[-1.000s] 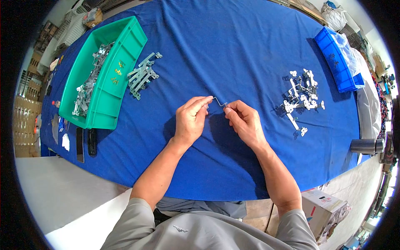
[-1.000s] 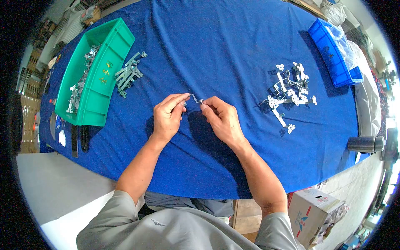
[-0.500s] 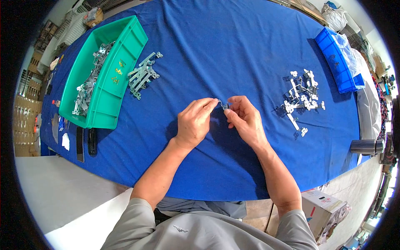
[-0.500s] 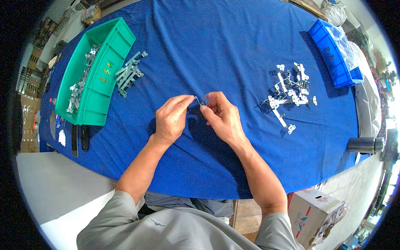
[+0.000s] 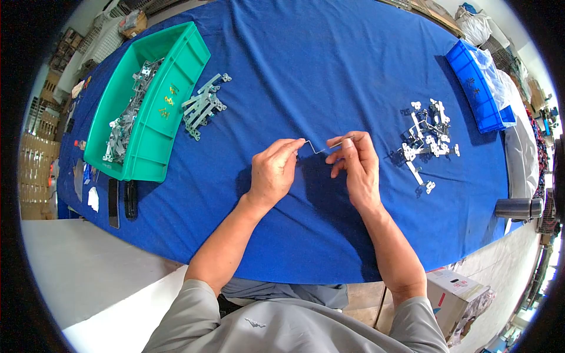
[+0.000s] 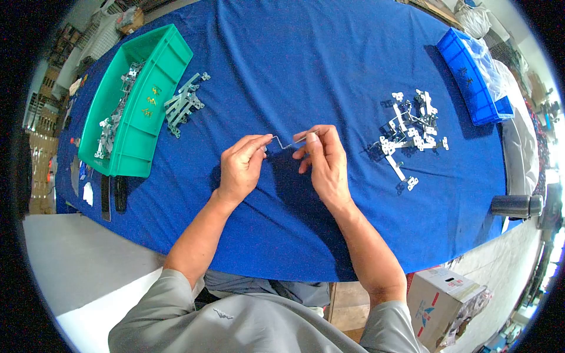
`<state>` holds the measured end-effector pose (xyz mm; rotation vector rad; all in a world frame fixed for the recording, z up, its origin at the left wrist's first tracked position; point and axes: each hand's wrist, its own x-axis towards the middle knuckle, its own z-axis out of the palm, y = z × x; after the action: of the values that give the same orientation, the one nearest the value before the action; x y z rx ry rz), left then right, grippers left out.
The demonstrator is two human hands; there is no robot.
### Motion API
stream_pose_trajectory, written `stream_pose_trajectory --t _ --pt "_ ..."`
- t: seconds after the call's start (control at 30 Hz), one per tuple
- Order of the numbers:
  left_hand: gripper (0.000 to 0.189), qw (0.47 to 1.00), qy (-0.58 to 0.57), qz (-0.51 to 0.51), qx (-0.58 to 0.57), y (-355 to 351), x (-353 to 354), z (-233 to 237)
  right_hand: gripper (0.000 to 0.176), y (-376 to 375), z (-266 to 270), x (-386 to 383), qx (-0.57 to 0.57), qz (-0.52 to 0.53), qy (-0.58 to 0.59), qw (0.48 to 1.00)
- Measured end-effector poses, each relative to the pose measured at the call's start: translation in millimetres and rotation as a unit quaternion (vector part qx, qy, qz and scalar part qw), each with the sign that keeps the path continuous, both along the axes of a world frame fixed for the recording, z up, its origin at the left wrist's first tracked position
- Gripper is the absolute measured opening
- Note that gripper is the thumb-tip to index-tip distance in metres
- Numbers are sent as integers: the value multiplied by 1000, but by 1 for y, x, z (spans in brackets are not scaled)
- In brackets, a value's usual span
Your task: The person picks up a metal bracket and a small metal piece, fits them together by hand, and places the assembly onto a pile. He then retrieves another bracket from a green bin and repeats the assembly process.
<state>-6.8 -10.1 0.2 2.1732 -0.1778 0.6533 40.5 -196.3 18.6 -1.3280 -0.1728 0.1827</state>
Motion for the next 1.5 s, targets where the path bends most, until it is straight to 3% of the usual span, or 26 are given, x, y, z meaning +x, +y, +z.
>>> stream_pose_trajectory --t 0.03,0.13,0.3,0.8,1.2,1.4,1.5 --pt "24 1000 0 -1 6 0 0 0 15 1 3 -1 24 -15 4 1000" --pt "23 994 65 19 -90 -1 -1 3 15 -7 -3 3 -49 72 28 996" --pt "22 991 79 18 -108 0 -1 3 23 -8 5 -1 -189 109 16 976" --pt "24 999 11 13 -32 0 1 0 23 -8 -3 1 -226 116 -23 967" --pt "24 998 -56 -2 28 -1 0 6 17 -7 -12 2 -279 53 -106 953" --pt "25 996 -71 0 48 -2 0 7 15 -5 -11 1 -203 50 -59 976" --pt "27 993 -92 -16 74 -2 1 8 17 -8 -8 2 -220 83 -44 971"
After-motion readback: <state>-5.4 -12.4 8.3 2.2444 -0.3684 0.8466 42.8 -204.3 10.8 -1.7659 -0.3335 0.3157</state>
